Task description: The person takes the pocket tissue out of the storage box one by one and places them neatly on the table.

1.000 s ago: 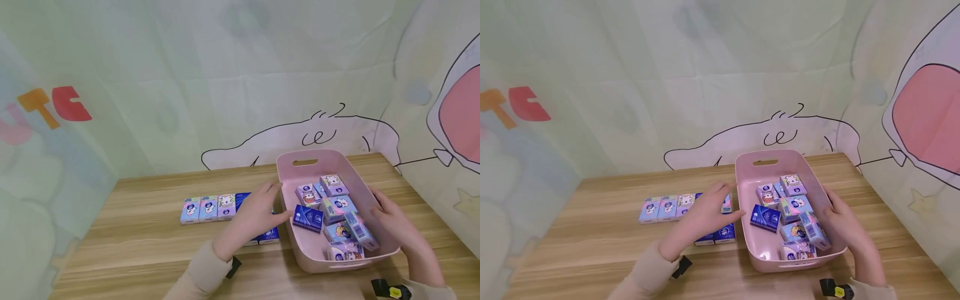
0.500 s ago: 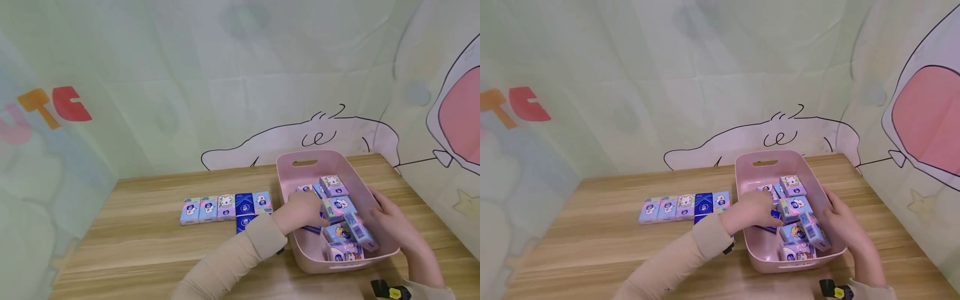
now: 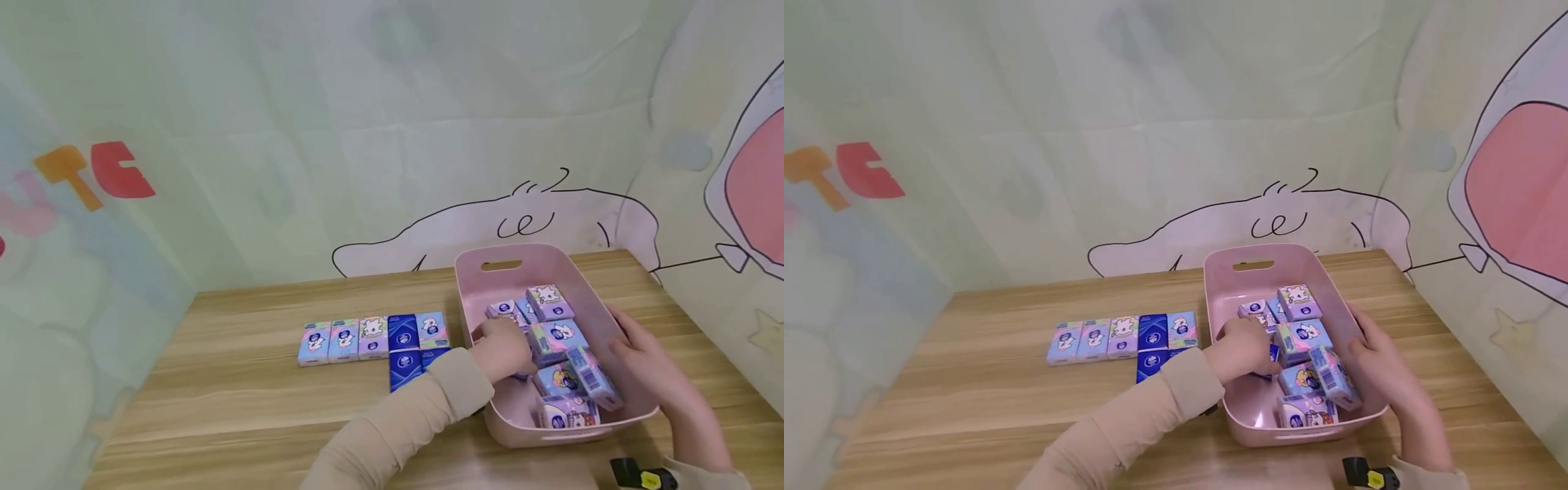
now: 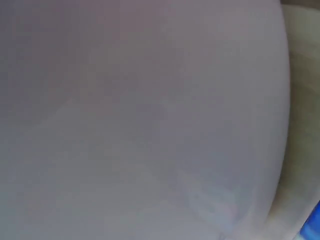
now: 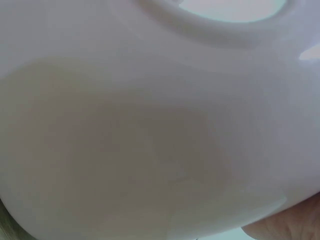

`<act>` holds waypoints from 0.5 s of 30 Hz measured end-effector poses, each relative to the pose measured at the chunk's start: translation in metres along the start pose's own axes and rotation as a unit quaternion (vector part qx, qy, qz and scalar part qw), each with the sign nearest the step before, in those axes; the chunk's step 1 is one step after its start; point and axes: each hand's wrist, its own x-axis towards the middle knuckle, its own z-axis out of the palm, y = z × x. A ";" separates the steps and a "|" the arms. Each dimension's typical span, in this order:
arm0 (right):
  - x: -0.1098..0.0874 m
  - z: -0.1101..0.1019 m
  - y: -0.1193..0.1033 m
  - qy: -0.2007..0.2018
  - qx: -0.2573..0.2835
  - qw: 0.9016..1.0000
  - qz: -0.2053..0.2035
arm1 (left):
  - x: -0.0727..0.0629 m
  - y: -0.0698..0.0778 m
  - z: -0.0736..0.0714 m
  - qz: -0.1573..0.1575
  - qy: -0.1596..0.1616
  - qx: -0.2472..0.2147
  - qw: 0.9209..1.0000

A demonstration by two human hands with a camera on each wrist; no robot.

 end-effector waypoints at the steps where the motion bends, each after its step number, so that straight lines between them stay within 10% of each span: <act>1: 0.000 0.000 0.000 -0.001 -0.001 1.000 0.001 | 0.000 0.001 0.001 0.000 -0.001 0.001 1.000; 15: 0.000 -0.001 -0.001 -0.005 -0.013 1.000 0.004 | 0.004 0.003 0.005 0.011 -0.015 -0.020 1.000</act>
